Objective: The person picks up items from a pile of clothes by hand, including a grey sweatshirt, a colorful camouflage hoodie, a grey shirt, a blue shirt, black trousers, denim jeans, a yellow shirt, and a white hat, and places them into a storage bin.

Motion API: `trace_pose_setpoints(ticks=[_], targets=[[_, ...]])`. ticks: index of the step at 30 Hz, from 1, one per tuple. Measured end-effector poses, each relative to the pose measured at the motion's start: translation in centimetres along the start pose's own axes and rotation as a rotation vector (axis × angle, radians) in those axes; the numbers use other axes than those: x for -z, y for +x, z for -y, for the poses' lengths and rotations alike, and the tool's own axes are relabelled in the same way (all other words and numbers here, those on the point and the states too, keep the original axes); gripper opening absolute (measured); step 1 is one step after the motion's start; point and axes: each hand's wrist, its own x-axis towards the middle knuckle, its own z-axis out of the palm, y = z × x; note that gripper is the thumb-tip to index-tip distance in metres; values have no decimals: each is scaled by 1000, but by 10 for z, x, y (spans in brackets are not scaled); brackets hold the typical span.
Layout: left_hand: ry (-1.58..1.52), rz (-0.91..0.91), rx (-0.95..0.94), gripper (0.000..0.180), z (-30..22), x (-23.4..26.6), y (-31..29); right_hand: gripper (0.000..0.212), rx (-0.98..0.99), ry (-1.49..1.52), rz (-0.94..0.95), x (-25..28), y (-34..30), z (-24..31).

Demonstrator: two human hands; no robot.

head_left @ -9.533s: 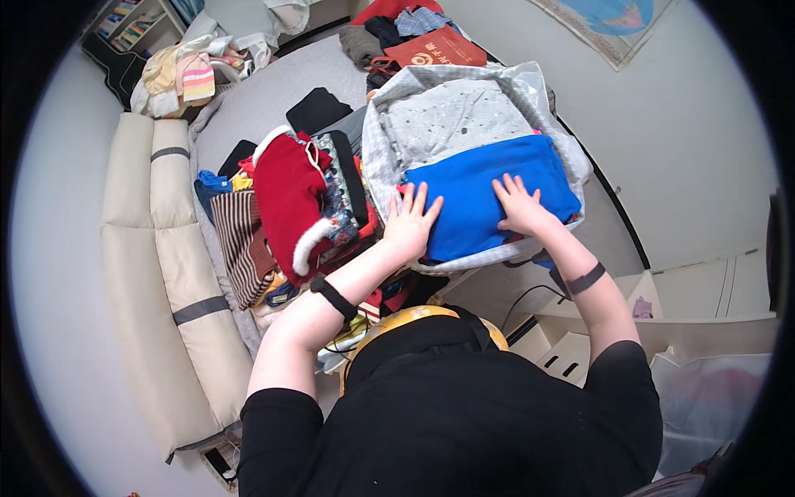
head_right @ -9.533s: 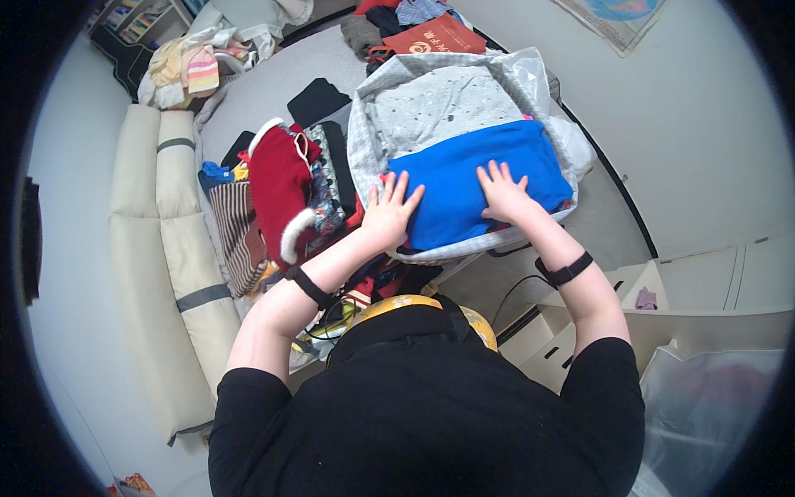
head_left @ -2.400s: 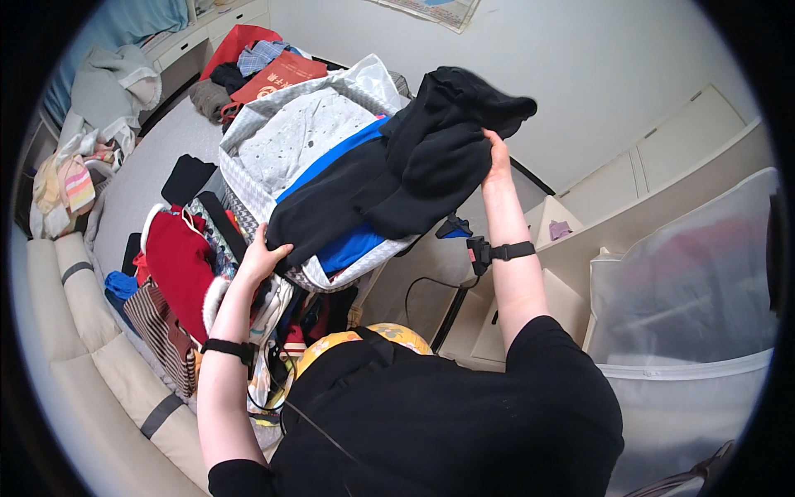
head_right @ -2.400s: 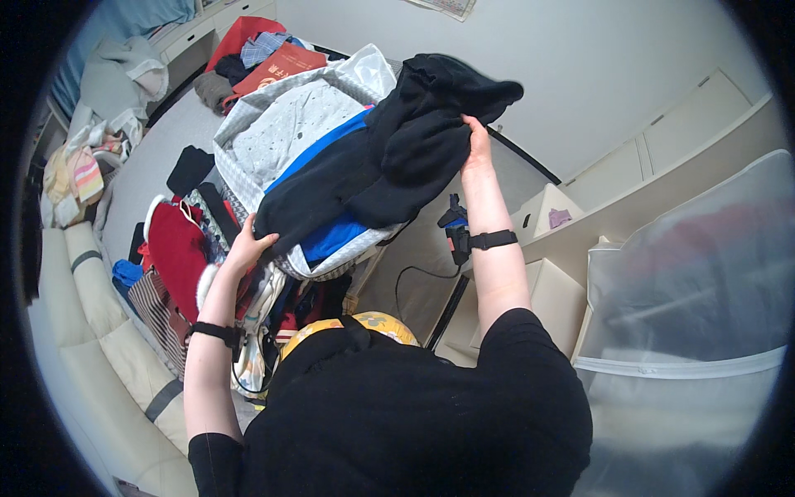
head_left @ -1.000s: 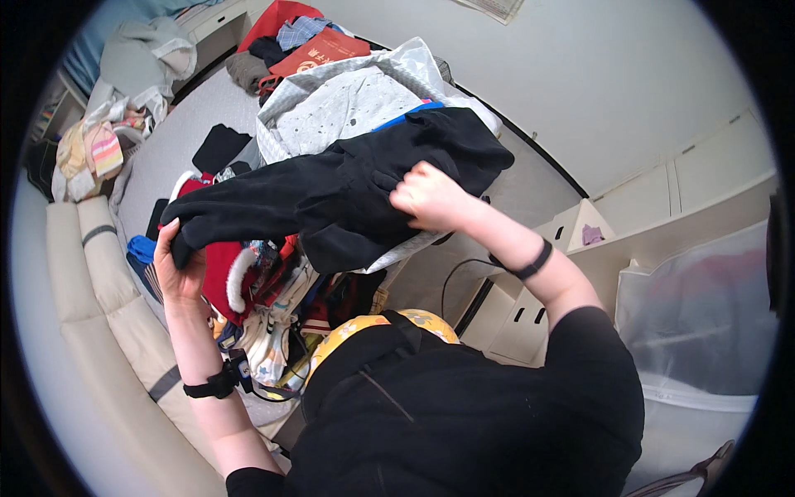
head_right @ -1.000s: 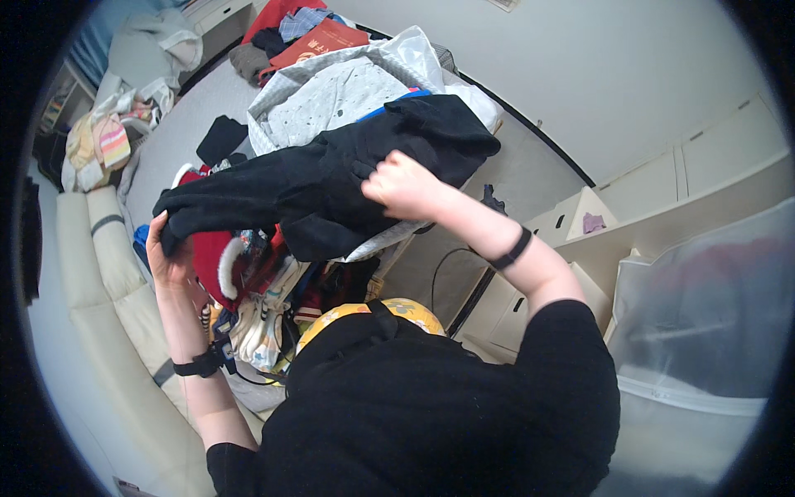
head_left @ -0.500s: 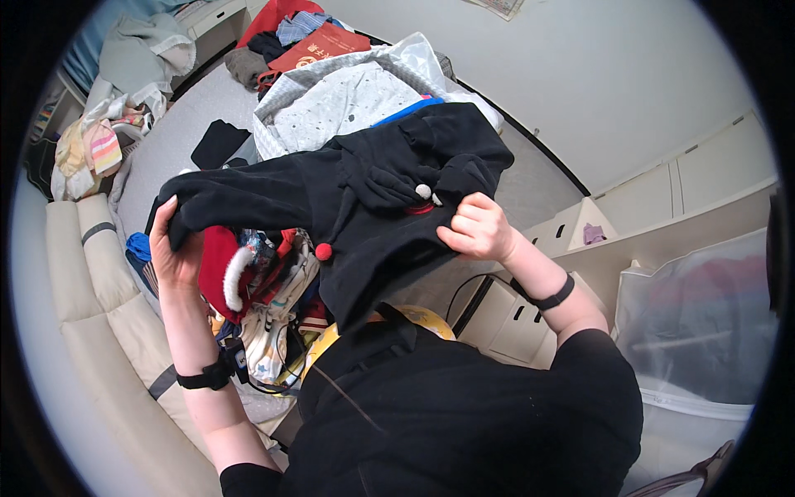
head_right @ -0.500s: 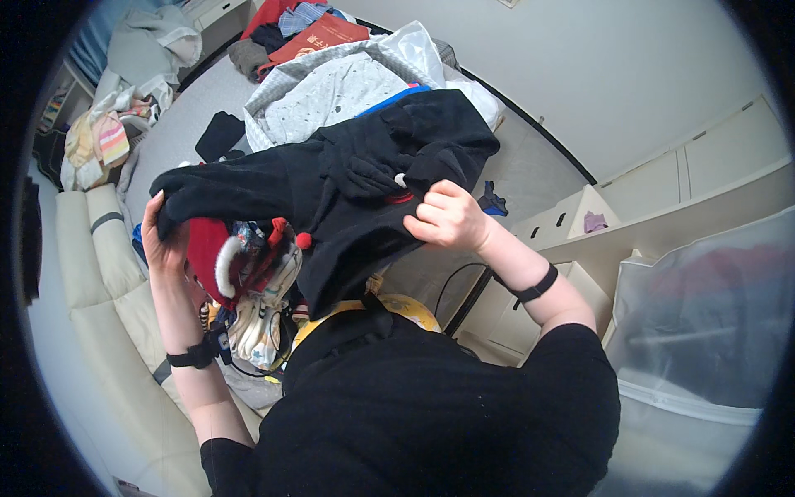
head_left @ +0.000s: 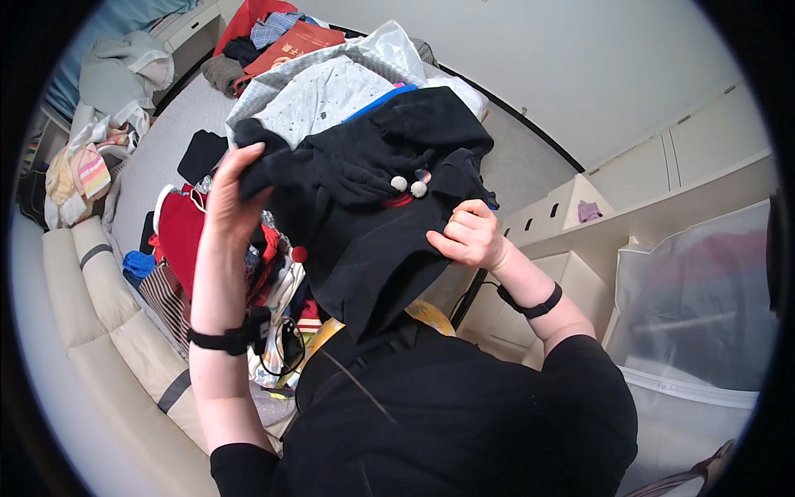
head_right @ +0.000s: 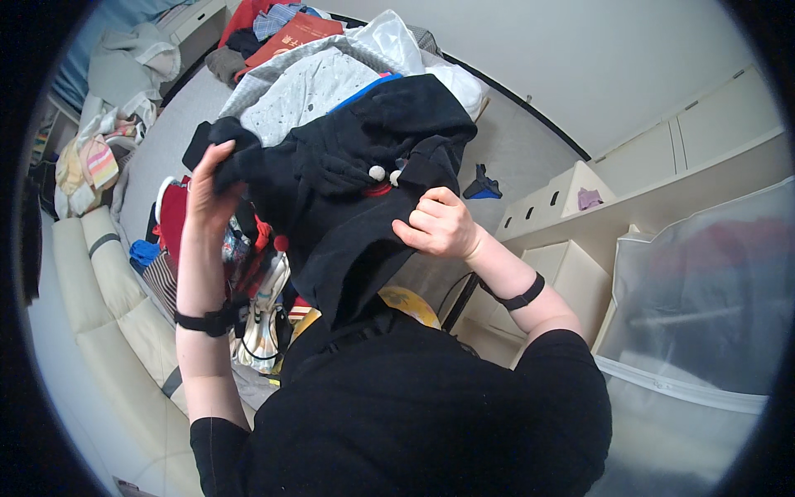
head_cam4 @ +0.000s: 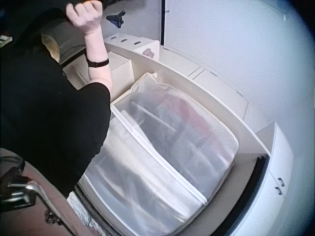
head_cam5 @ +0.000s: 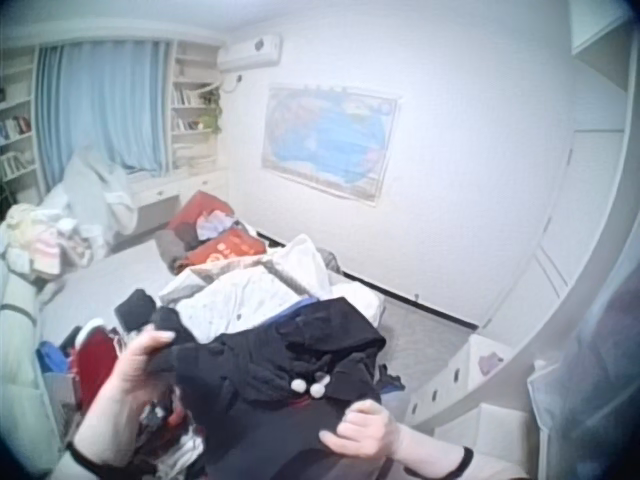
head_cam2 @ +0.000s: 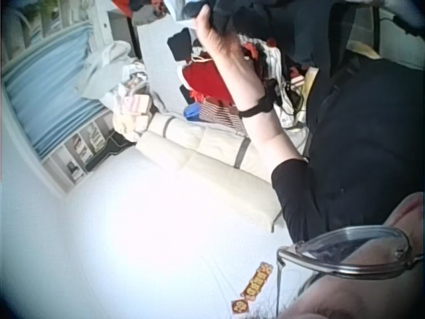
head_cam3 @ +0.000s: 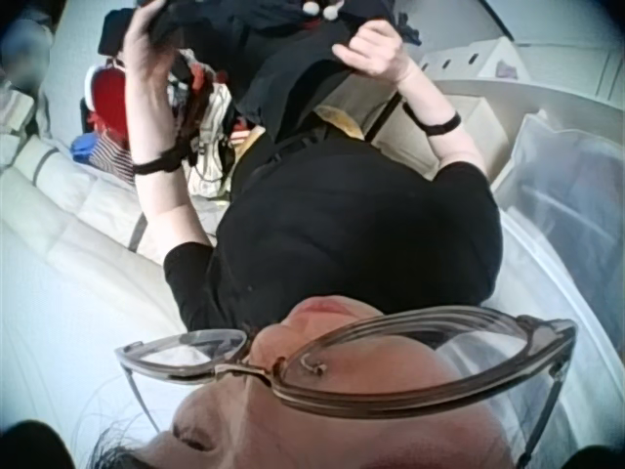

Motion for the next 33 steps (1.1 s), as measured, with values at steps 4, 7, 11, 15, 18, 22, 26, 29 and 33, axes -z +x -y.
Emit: trace_pose_setpoints(ticks=[4, 7, 11, 15, 18, 22, 26, 29, 33], targets=[[96, 203, 98, 56, 30, -43, 2, 20, -31, -21, -31, 2, 12, -5], [285, 416, 209, 59, 55, -44, -5, 23, -116, -33, -9, 4, 20, -12], [608, 770, 8, 57, 56, -26, -36, 38, -251, -124, 32, 1, 35, -39], [636, 555, -44, 139, 48, -9, -55, 39, -388, -158, 34, -18, 71, -81], [1444, 419, -429, 134, 62, -2, -56, 52, -497, -133, 149, -70, 89, -122], [1593, 144, -516, 110, 104, 6, -26, 75, -687, -155, 610, -125, 70, -154], [1534, 18, -481, 100, 107, 21, -21, 71, -791, 225, 528, -119, 47, -161], [1625, 134, -651, 92, 106, -2, -28, 49, -1015, 522, 270, -114, 2, -193], [1486, 332, -714, 43, 115, -1, -23, 35, -1405, 804, 311, -98, -3, -208]])
